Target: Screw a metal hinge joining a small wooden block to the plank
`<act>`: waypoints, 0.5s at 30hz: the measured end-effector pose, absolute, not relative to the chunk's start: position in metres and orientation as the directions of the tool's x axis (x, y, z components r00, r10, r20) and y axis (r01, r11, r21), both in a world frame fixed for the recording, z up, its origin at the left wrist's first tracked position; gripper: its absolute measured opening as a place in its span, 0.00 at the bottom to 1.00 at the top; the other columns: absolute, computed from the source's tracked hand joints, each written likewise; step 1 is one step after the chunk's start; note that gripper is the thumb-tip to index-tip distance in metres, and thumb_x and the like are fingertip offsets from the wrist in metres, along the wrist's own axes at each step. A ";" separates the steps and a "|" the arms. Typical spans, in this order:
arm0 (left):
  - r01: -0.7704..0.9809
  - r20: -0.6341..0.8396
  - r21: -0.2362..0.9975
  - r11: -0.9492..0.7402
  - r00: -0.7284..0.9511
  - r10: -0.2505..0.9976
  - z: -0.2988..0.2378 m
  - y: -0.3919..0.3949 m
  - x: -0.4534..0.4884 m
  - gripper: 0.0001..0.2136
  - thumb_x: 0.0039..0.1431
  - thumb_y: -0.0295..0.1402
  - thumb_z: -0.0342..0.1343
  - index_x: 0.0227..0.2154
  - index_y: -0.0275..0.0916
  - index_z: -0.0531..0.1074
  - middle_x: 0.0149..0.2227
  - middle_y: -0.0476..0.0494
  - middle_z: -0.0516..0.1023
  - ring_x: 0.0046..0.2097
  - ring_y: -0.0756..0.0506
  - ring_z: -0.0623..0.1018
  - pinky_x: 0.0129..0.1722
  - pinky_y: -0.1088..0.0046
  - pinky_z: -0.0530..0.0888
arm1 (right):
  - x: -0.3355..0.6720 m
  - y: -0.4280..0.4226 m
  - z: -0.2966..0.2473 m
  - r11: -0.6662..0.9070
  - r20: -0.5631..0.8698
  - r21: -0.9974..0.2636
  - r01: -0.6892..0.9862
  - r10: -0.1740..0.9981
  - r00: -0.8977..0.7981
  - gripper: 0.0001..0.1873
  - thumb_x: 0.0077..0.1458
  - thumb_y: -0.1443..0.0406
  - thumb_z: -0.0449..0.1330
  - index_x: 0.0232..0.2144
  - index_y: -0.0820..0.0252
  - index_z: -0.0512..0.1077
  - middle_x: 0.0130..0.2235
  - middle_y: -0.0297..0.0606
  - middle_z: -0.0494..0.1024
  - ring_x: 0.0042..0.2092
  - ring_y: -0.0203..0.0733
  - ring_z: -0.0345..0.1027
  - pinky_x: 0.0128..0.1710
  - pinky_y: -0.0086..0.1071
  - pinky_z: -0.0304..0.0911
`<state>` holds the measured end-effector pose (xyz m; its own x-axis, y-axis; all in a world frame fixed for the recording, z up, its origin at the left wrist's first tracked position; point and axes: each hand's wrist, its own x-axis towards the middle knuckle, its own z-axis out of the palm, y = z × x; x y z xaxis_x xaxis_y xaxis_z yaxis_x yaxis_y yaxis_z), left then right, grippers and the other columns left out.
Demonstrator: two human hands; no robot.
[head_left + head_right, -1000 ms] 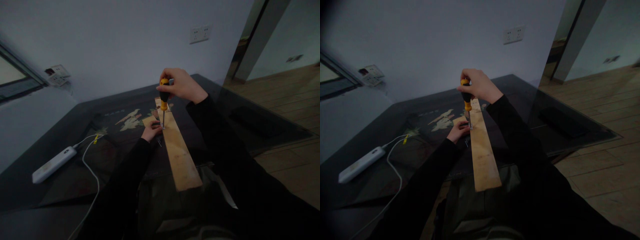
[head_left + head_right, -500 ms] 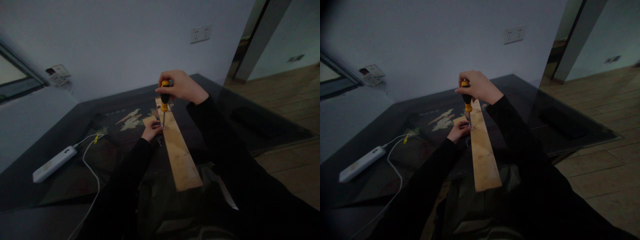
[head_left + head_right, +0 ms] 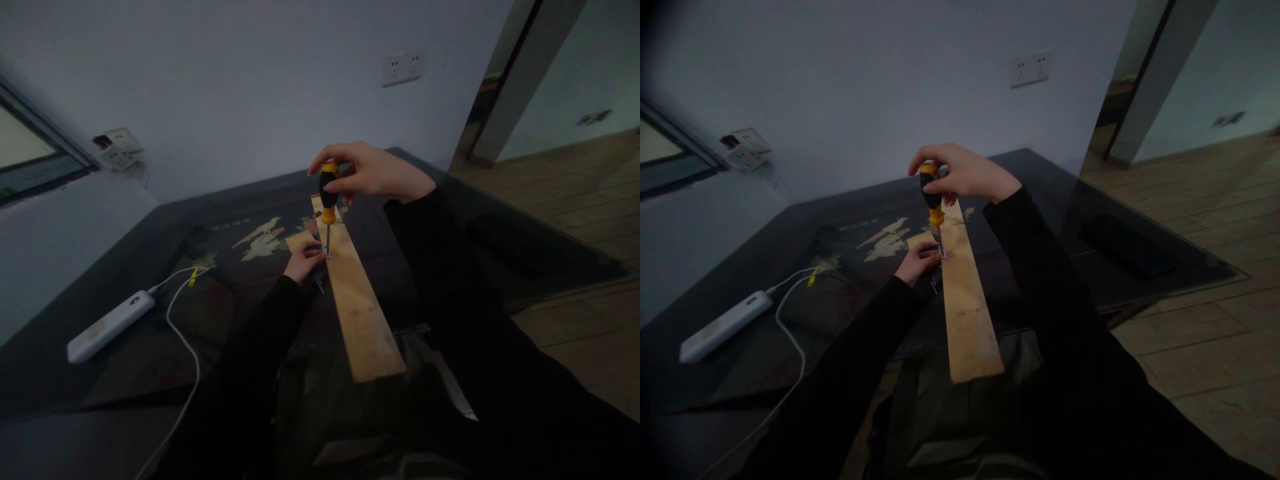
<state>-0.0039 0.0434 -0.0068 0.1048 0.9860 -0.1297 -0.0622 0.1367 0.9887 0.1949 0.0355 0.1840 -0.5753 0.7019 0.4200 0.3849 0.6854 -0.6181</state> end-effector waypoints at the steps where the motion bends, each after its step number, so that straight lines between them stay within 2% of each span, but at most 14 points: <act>1: -0.064 -0.127 0.989 0.135 0.106 0.986 -0.007 0.043 -0.004 0.18 0.46 0.23 0.64 0.40 0.36 0.67 0.32 0.45 0.78 0.32 0.50 0.78 0.42 0.67 0.74 | 0.191 0.036 0.183 0.687 0.447 -0.587 0.428 0.716 -0.536 0.15 0.50 0.65 0.63 0.42 0.60 0.71 0.35 0.35 0.71 0.28 0.30 0.62 0.26 0.26 0.60; 4: -0.061 -0.129 0.989 0.135 0.102 0.986 -0.005 0.043 -0.003 0.18 0.45 0.23 0.65 0.40 0.35 0.67 0.32 0.45 0.78 0.31 0.50 0.78 0.43 0.67 0.74 | 0.179 0.037 0.179 0.679 0.545 -0.487 0.550 0.728 -0.416 0.12 0.50 0.61 0.63 0.35 0.63 0.71 0.33 0.36 0.70 0.32 0.34 0.62 0.30 0.28 0.59; 7: -0.066 -0.134 0.988 0.141 0.104 0.985 -0.005 0.043 -0.003 0.19 0.44 0.23 0.65 0.40 0.36 0.67 0.31 0.46 0.78 0.31 0.50 0.78 0.43 0.66 0.75 | 0.173 0.037 0.176 0.666 0.577 -0.450 0.595 0.725 -0.375 0.12 0.51 0.59 0.62 0.34 0.63 0.70 0.33 0.38 0.70 0.35 0.36 0.61 0.32 0.29 0.59; 15: -0.042 -0.109 0.993 0.114 0.106 0.988 -0.007 0.043 -0.006 0.20 0.44 0.26 0.67 0.41 0.35 0.68 0.31 0.45 0.78 0.33 0.48 0.79 0.46 0.63 0.74 | 0.190 0.029 0.185 0.678 0.386 -0.583 0.448 0.716 -0.582 0.13 0.54 0.63 0.59 0.43 0.56 0.69 0.38 0.34 0.72 0.29 0.31 0.62 0.26 0.25 0.58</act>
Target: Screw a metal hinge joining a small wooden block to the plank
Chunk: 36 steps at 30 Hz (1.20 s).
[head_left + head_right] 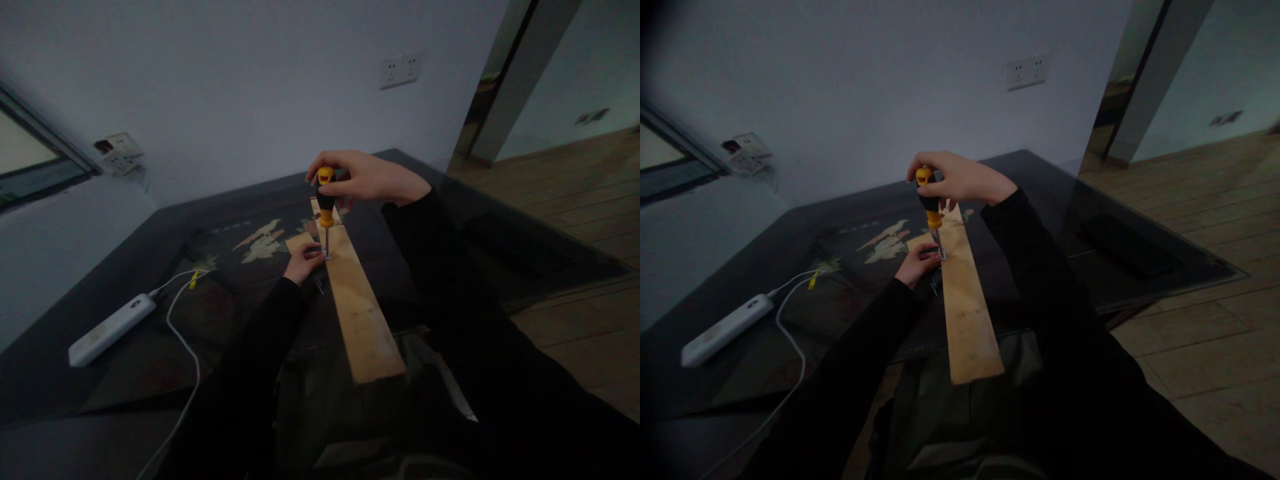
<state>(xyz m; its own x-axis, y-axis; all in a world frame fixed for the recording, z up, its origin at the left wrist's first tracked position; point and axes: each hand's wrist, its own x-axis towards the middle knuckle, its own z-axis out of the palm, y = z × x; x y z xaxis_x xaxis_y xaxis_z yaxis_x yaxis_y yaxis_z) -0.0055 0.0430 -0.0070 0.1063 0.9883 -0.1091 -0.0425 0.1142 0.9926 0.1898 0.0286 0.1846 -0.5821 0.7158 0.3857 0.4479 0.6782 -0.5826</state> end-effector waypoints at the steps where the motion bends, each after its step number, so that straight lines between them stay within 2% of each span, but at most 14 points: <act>1: -0.045 -0.112 0.992 0.117 0.108 0.988 -0.007 0.043 -0.006 0.20 0.44 0.26 0.67 0.41 0.35 0.68 0.32 0.45 0.78 0.33 0.48 0.79 0.46 0.63 0.74 | 0.190 0.029 0.185 0.681 0.392 -0.573 0.455 0.716 -0.578 0.12 0.54 0.63 0.58 0.43 0.56 0.69 0.38 0.34 0.72 0.29 0.31 0.62 0.26 0.25 0.58; 4: -0.056 -0.123 0.990 0.130 0.108 0.986 -0.008 0.044 -0.005 0.21 0.43 0.26 0.67 0.41 0.35 0.68 0.32 0.44 0.79 0.33 0.48 0.79 0.45 0.63 0.74 | 0.184 0.032 0.183 0.683 0.465 -0.483 0.548 0.730 -0.500 0.10 0.53 0.62 0.59 0.38 0.60 0.71 0.36 0.36 0.72 0.32 0.33 0.62 0.30 0.28 0.58; 7: -0.056 -0.128 0.989 0.134 0.105 0.986 -0.008 0.044 -0.004 0.21 0.43 0.26 0.67 0.41 0.35 0.68 0.32 0.45 0.78 0.32 0.48 0.79 0.45 0.63 0.74 | 0.176 0.036 0.179 0.652 0.546 -0.377 0.658 0.730 -0.410 0.13 0.53 0.57 0.58 0.34 0.63 0.71 0.35 0.39 0.72 0.36 0.37 0.62 0.35 0.31 0.56; 9: -0.054 -0.128 0.990 0.134 0.104 0.986 -0.007 0.045 -0.004 0.21 0.43 0.25 0.67 0.41 0.35 0.68 0.32 0.45 0.78 0.32 0.49 0.79 0.45 0.63 0.74 | 0.175 0.038 0.178 0.647 0.563 -0.345 0.680 0.722 -0.402 0.15 0.54 0.55 0.57 0.34 0.63 0.71 0.35 0.40 0.72 0.37 0.38 0.62 0.36 0.31 0.56; 13: -0.053 -0.127 0.990 0.134 0.110 0.986 -0.006 0.044 -0.005 0.20 0.44 0.25 0.67 0.41 0.35 0.67 0.32 0.44 0.78 0.32 0.49 0.79 0.45 0.64 0.74 | 0.187 0.032 0.185 0.714 0.513 -0.348 0.607 0.687 -0.514 0.14 0.53 0.58 0.58 0.40 0.60 0.71 0.37 0.38 0.73 0.37 0.37 0.62 0.34 0.30 0.56; 16: -0.062 -0.120 0.990 0.128 0.117 0.986 -0.006 0.043 -0.005 0.20 0.44 0.25 0.66 0.41 0.35 0.67 0.32 0.45 0.79 0.32 0.49 0.79 0.45 0.64 0.74 | 0.196 0.027 0.191 0.732 0.426 -0.404 0.548 0.681 -0.596 0.14 0.53 0.61 0.58 0.43 0.56 0.71 0.38 0.36 0.74 0.35 0.37 0.63 0.32 0.29 0.56; 18: -0.064 -0.121 0.990 0.129 0.114 0.986 -0.006 0.043 -0.005 0.20 0.44 0.25 0.66 0.40 0.35 0.67 0.31 0.45 0.79 0.32 0.49 0.79 0.45 0.64 0.74 | 0.197 0.027 0.191 0.718 0.424 -0.421 0.554 0.696 -0.580 0.13 0.53 0.61 0.58 0.42 0.55 0.72 0.37 0.36 0.75 0.34 0.37 0.63 0.31 0.29 0.57; 20: -0.059 -0.125 0.989 0.132 0.108 0.986 -0.006 0.043 -0.004 0.19 0.44 0.25 0.66 0.40 0.35 0.67 0.31 0.45 0.78 0.32 0.49 0.79 0.45 0.64 0.74 | 0.192 0.029 0.188 0.695 0.480 -0.389 0.604 0.713 -0.511 0.12 0.52 0.59 0.60 0.38 0.58 0.73 0.36 0.37 0.74 0.35 0.38 0.64 0.32 0.30 0.56; 24: -0.040 -0.128 0.990 0.133 0.102 0.986 -0.006 0.043 -0.004 0.19 0.44 0.25 0.67 0.40 0.35 0.68 0.31 0.45 0.78 0.32 0.49 0.79 0.45 0.64 0.74 | 0.181 0.033 0.182 0.624 0.577 -0.318 0.713 0.725 -0.377 0.17 0.52 0.53 0.60 0.35 0.61 0.73 0.36 0.41 0.74 0.40 0.42 0.64 0.35 0.32 0.56; 28: -0.052 -0.128 0.990 0.134 0.111 0.986 -0.005 0.043 -0.004 0.20 0.43 0.25 0.67 0.40 0.35 0.68 0.31 0.45 0.78 0.32 0.49 0.79 0.46 0.63 0.74 | 0.185 0.029 0.186 0.681 0.551 -0.296 0.670 0.695 -0.462 0.15 0.53 0.57 0.60 0.39 0.60 0.73 0.40 0.40 0.74 0.40 0.41 0.64 0.36 0.32 0.56; 32: -0.049 -0.130 0.989 0.136 0.112 0.985 -0.005 0.044 -0.005 0.20 0.43 0.25 0.67 0.40 0.35 0.68 0.31 0.45 0.78 0.32 0.49 0.79 0.45 0.64 0.74 | 0.196 0.023 0.194 0.724 0.447 -0.361 0.588 0.687 -0.573 0.12 0.54 0.64 0.58 0.42 0.57 0.74 0.39 0.37 0.75 0.36 0.37 0.65 0.34 0.30 0.56; 36: -0.045 -0.123 0.991 0.129 0.120 0.985 -0.008 0.045 -0.006 0.21 0.43 0.27 0.67 0.41 0.35 0.68 0.31 0.45 0.79 0.31 0.49 0.78 0.43 0.66 0.74 | 0.190 0.025 0.190 0.697 0.495 -0.349 0.626 0.705 -0.508 0.11 0.54 0.62 0.58 0.38 0.60 0.75 0.35 0.39 0.75 0.35 0.39 0.65 0.33 0.31 0.56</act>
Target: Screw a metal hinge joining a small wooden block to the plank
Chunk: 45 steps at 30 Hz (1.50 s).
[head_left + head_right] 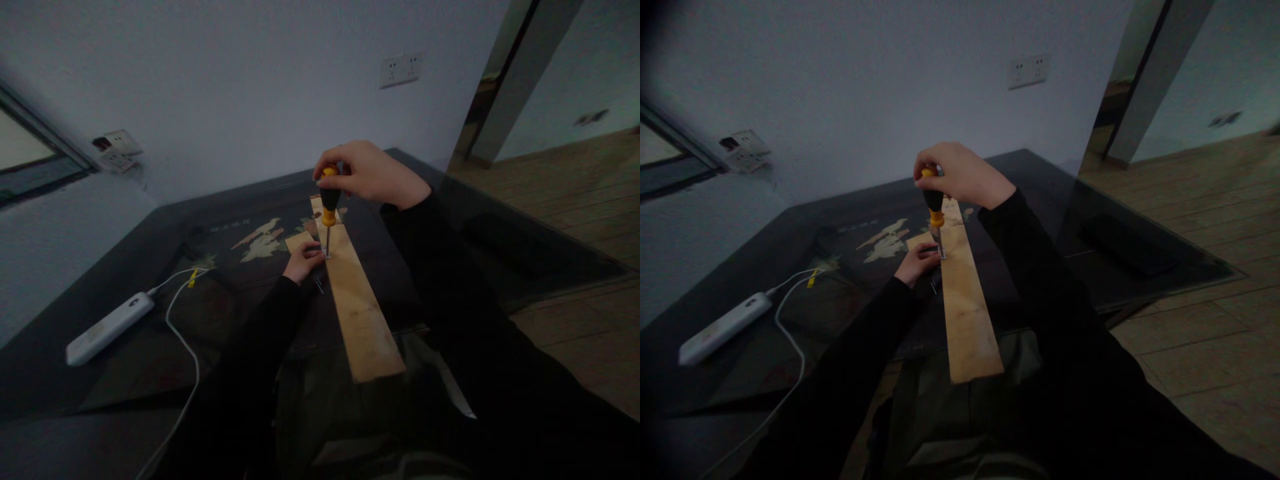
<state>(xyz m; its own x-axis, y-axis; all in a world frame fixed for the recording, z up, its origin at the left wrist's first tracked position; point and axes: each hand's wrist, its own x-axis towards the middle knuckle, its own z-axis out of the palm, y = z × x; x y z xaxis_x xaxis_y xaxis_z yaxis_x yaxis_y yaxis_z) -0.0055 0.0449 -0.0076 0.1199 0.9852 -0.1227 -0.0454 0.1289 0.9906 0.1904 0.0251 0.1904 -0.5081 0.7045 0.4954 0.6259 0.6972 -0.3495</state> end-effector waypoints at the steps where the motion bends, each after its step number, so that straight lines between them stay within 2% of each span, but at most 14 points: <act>1: -0.046 -0.123 0.991 0.129 0.119 0.985 -0.008 0.045 -0.006 0.21 0.43 0.27 0.67 0.41 0.36 0.68 0.31 0.45 0.79 0.31 0.49 0.78 0.43 0.66 0.75 | 0.187 0.026 0.188 0.669 0.524 -0.329 0.667 0.717 -0.460 0.12 0.54 0.60 0.59 0.37 0.61 0.75 0.35 0.41 0.75 0.36 0.40 0.65 0.33 0.32 0.56; 4: -0.040 -0.119 0.991 0.125 0.126 0.985 -0.009 0.045 -0.006 0.22 0.42 0.29 0.68 0.41 0.35 0.68 0.31 0.45 0.78 0.32 0.49 0.78 0.43 0.66 0.75 | 0.175 0.030 0.180 0.556 0.592 -0.295 0.777 0.745 -0.308 0.18 0.54 0.52 0.58 0.34 0.63 0.73 0.36 0.44 0.73 0.39 0.44 0.64 0.35 0.34 0.55; 6: -0.034 -0.114 0.992 0.119 0.133 0.985 -0.009 0.045 -0.006 0.22 0.42 0.29 0.68 0.42 0.35 0.68 0.32 0.45 0.79 0.33 0.49 0.79 0.44 0.66 0.74 | 0.172 0.030 0.177 0.536 0.611 -0.285 0.795 0.741 -0.280 0.20 0.54 0.51 0.57 0.36 0.62 0.73 0.37 0.45 0.72 0.41 0.45 0.63 0.37 0.34 0.55; 11: -0.053 -0.111 0.992 0.118 0.122 0.986 -0.009 0.045 -0.007 0.21 0.43 0.27 0.67 0.41 0.35 0.68 0.32 0.44 0.79 0.33 0.48 0.79 0.44 0.65 0.74 | 0.180 0.028 0.183 0.652 0.577 -0.250 0.716 0.694 -0.430 0.14 0.55 0.58 0.58 0.41 0.59 0.72 0.40 0.41 0.73 0.43 0.43 0.63 0.39 0.33 0.56; 15: -0.055 -0.114 0.991 0.121 0.119 0.986 -0.008 0.045 -0.006 0.21 0.42 0.28 0.68 0.40 0.35 0.68 0.32 0.44 0.79 0.33 0.48 0.79 0.45 0.64 0.74 | 0.183 0.026 0.186 0.692 0.561 -0.242 0.680 0.672 -0.484 0.10 0.57 0.62 0.55 0.37 0.60 0.73 0.39 0.41 0.73 0.41 0.42 0.64 0.39 0.34 0.56; 22: -0.041 -0.113 0.992 0.119 0.125 0.986 -0.008 0.045 -0.006 0.21 0.42 0.28 0.68 0.40 0.35 0.68 0.31 0.45 0.79 0.33 0.48 0.79 0.45 0.64 0.74 | 0.166 0.030 0.174 0.535 0.640 -0.302 0.789 0.727 -0.248 0.18 0.56 0.53 0.56 0.33 0.63 0.71 0.37 0.47 0.71 0.43 0.48 0.63 0.36 0.35 0.57; 26: -0.050 -0.118 0.991 0.125 0.124 0.985 -0.006 0.044 -0.006 0.21 0.42 0.27 0.67 0.40 0.35 0.68 0.31 0.45 0.79 0.32 0.49 0.79 0.45 0.64 0.74 | 0.174 0.027 0.180 0.594 0.613 -0.297 0.747 0.719 -0.327 0.18 0.54 0.53 0.58 0.37 0.61 0.72 0.40 0.44 0.72 0.42 0.45 0.63 0.37 0.34 0.56; 31: -0.050 -0.112 0.992 0.119 0.134 0.985 -0.007 0.043 -0.006 0.22 0.41 0.28 0.68 0.41 0.35 0.68 0.31 0.46 0.79 0.32 0.49 0.78 0.44 0.65 0.74 | 0.187 0.020 0.191 0.682 0.547 -0.286 0.674 0.693 -0.469 0.13 0.56 0.60 0.56 0.41 0.60 0.73 0.40 0.40 0.74 0.38 0.39 0.64 0.37 0.32 0.56; 34: -0.053 -0.113 0.991 0.121 0.129 0.985 -0.008 0.044 -0.006 0.22 0.41 0.29 0.68 0.41 0.35 0.68 0.31 0.45 0.79 0.31 0.49 0.78 0.43 0.66 0.74 | 0.182 0.021 0.189 0.654 0.537 -0.269 0.707 0.711 -0.454 0.13 0.57 0.60 0.54 0.39 0.62 0.74 0.38 0.41 0.74 0.40 0.40 0.64 0.38 0.32 0.55; 40: -0.050 -0.109 0.992 0.117 0.138 0.984 -0.008 0.044 -0.007 0.23 0.39 0.30 0.69 0.40 0.35 0.68 0.31 0.45 0.78 0.32 0.49 0.78 0.42 0.68 0.74 | 0.167 0.026 0.178 0.488 0.608 -0.245 0.838 0.750 -0.259 0.22 0.57 0.50 0.52 0.37 0.63 0.73 0.39 0.46 0.72 0.44 0.47 0.63 0.39 0.36 0.55; 42: -0.052 -0.109 0.992 0.117 0.137 0.985 -0.007 0.043 -0.006 0.23 0.40 0.29 0.69 0.40 0.35 0.68 0.31 0.46 0.78 0.31 0.50 0.78 0.41 0.68 0.74 | 0.171 0.026 0.179 0.514 0.595 -0.244 0.822 0.749 -0.292 0.21 0.56 0.50 0.54 0.38 0.62 0.73 0.40 0.45 0.72 0.43 0.45 0.63 0.39 0.35 0.55; 45: -0.051 -0.103 0.993 0.111 0.133 0.986 -0.007 0.042 -0.006 0.23 0.40 0.29 0.69 0.40 0.35 0.68 0.31 0.46 0.78 0.31 0.50 0.78 0.42 0.67 0.74 | 0.182 0.022 0.187 0.613 0.567 -0.246 0.751 0.719 -0.401 0.16 0.55 0.56 0.57 0.41 0.59 0.72 0.41 0.41 0.73 0.40 0.41 0.64 0.38 0.33 0.55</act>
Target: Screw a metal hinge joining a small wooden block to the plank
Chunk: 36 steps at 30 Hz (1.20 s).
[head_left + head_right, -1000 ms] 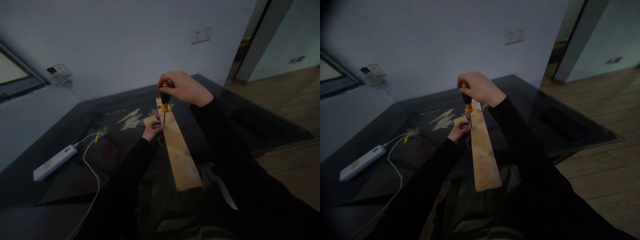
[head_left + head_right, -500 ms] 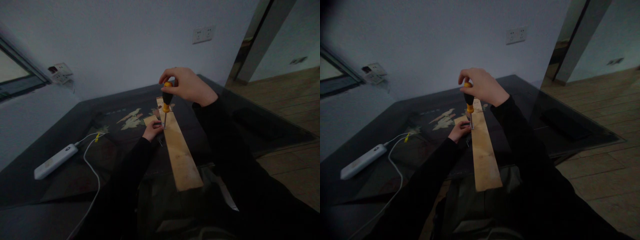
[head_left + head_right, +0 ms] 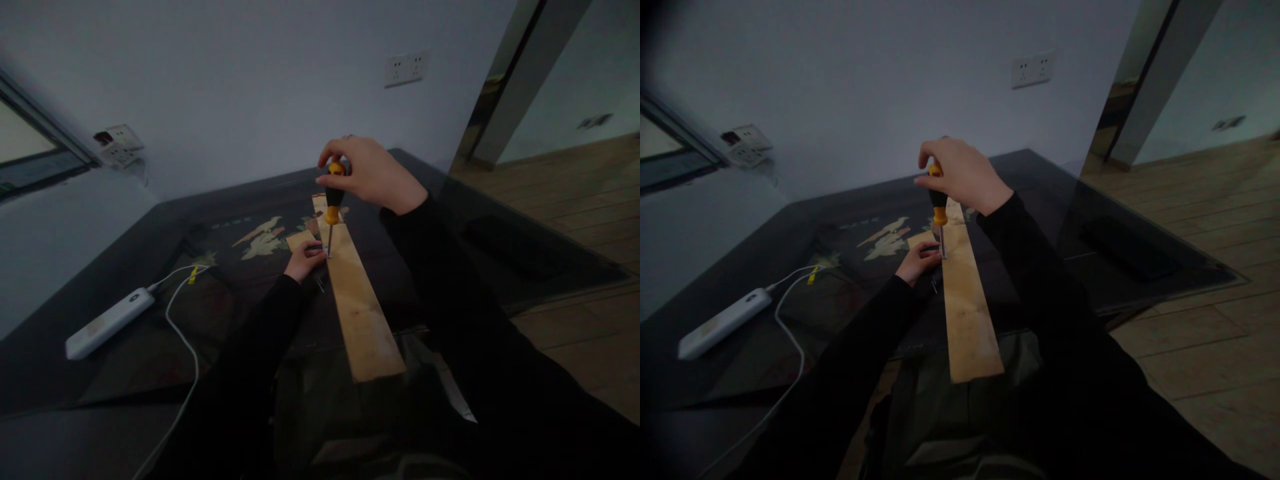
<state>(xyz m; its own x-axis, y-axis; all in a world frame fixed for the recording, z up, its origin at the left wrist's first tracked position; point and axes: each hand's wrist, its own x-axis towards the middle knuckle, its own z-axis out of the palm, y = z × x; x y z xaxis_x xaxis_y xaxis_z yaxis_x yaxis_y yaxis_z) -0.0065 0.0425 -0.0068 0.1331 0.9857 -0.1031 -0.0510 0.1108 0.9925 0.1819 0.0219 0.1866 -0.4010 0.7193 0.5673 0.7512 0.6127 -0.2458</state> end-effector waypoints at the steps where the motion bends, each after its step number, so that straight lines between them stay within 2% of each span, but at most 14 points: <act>1: -0.053 -0.103 0.992 0.111 0.134 0.986 -0.007 0.042 -0.007 0.23 0.40 0.29 0.69 0.40 0.35 0.68 0.31 0.46 0.78 0.31 0.50 0.78 0.43 0.67 0.74 | 0.185 0.021 0.189 0.641 0.555 -0.249 0.726 0.709 -0.435 0.15 0.55 0.58 0.57 0.42 0.59 0.72 0.41 0.40 0.74 0.40 0.40 0.64 0.38 0.33 0.55; 5: -0.060 -0.110 0.991 0.118 0.132 0.985 -0.007 0.043 -0.006 0.23 0.40 0.28 0.68 0.41 0.35 0.68 0.31 0.46 0.78 0.32 0.49 0.78 0.43 0.67 0.74 | 0.187 0.020 0.191 0.660 0.522 -0.238 0.713 0.706 -0.480 0.12 0.56 0.61 0.56 0.41 0.59 0.74 0.39 0.39 0.74 0.39 0.40 0.64 0.38 0.33 0.55; 12: -0.071 -0.101 0.991 0.111 0.131 0.986 -0.007 0.043 -0.005 0.22 0.40 0.27 0.68 0.40 0.35 0.68 0.31 0.46 0.78 0.31 0.49 0.78 0.43 0.66 0.74 | 0.172 0.028 0.177 0.489 0.595 -0.237 0.839 0.756 -0.272 0.22 0.55 0.49 0.54 0.36 0.62 0.74 0.38 0.45 0.73 0.42 0.46 0.63 0.38 0.36 0.56; 15: -0.070 -0.096 0.992 0.106 0.131 0.987 -0.008 0.043 -0.006 0.21 0.40 0.28 0.68 0.40 0.35 0.68 0.31 0.46 0.78 0.32 0.49 0.78 0.43 0.66 0.74 | 0.179 0.026 0.182 0.562 0.585 -0.225 0.796 0.732 -0.351 0.20 0.54 0.51 0.56 0.40 0.61 0.73 0.40 0.43 0.74 0.42 0.45 0.64 0.39 0.35 0.56; 18: -0.066 -0.089 0.993 0.099 0.138 0.986 -0.009 0.043 -0.006 0.21 0.41 0.28 0.68 0.39 0.35 0.68 0.31 0.46 0.78 0.32 0.49 0.78 0.43 0.66 0.74 | 0.189 0.023 0.189 0.681 0.548 -0.213 0.700 0.676 -0.492 0.15 0.53 0.59 0.59 0.42 0.59 0.73 0.41 0.40 0.75 0.41 0.42 0.65 0.40 0.33 0.57; 21: -0.063 -0.092 0.993 0.101 0.135 0.987 -0.008 0.043 -0.006 0.21 0.41 0.28 0.68 0.39 0.36 0.68 0.31 0.46 0.78 0.32 0.49 0.78 0.43 0.66 0.74 | 0.191 0.021 0.193 0.712 0.487 -0.252 0.656 0.679 -0.550 0.12 0.54 0.63 0.57 0.41 0.57 0.74 0.41 0.38 0.76 0.39 0.40 0.66 0.39 0.33 0.57; 24: -0.062 -0.105 0.992 0.114 0.125 0.987 -0.007 0.042 -0.006 0.21 0.41 0.28 0.68 0.39 0.35 0.68 0.31 0.46 0.79 0.32 0.49 0.78 0.42 0.66 0.74 | 0.183 0.021 0.189 0.651 0.494 -0.253 0.716 0.723 -0.483 0.12 0.55 0.60 0.56 0.39 0.59 0.75 0.39 0.40 0.75 0.40 0.41 0.65 0.39 0.33 0.56; 28: -0.062 -0.104 0.992 0.114 0.136 0.985 -0.007 0.042 -0.005 0.22 0.40 0.29 0.68 0.40 0.35 0.68 0.31 0.46 0.79 0.32 0.49 0.79 0.44 0.66 0.74 | 0.169 0.021 0.180 0.500 0.551 -0.238 0.833 0.776 -0.308 0.21 0.56 0.51 0.54 0.37 0.62 0.74 0.38 0.44 0.74 0.42 0.45 0.64 0.39 0.35 0.55; 30: -0.061 -0.107 0.991 0.116 0.138 0.985 -0.006 0.043 -0.005 0.22 0.41 0.29 0.68 0.40 0.35 0.68 0.31 0.46 0.79 0.32 0.49 0.79 0.44 0.66 0.74 | 0.167 0.022 0.178 0.482 0.559 -0.241 0.842 0.778 -0.285 0.23 0.56 0.49 0.53 0.38 0.62 0.74 0.39 0.45 0.74 0.42 0.45 0.64 0.39 0.35 0.55; 32: -0.061 -0.113 0.991 0.122 0.135 0.984 -0.006 0.043 -0.005 0.22 0.41 0.28 0.68 0.40 0.35 0.68 0.31 0.46 0.79 0.32 0.49 0.78 0.43 0.66 0.74 | 0.171 0.021 0.180 0.537 0.557 -0.238 0.809 0.758 -0.340 0.21 0.55 0.51 0.55 0.41 0.61 0.73 0.41 0.44 0.74 0.43 0.45 0.64 0.40 0.35 0.55; 36: -0.056 -0.118 0.990 0.126 0.131 0.984 -0.007 0.044 -0.007 0.22 0.41 0.29 0.68 0.40 0.35 0.68 0.31 0.46 0.79 0.31 0.49 0.79 0.43 0.66 0.74 | 0.183 0.020 0.189 0.678 0.504 -0.241 0.694 0.699 -0.508 0.16 0.55 0.60 0.57 0.45 0.58 0.72 0.43 0.40 0.74 0.42 0.41 0.65 0.41 0.33 0.56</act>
<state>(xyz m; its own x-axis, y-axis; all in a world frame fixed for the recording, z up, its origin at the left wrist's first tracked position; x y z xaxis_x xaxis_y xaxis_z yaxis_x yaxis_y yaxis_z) -0.0067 0.0440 -0.0073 0.1307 0.9844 -0.1179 -0.0564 0.1261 0.9904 0.1826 0.0195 0.1886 -0.5077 0.6988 0.5038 0.6942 0.6782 -0.2412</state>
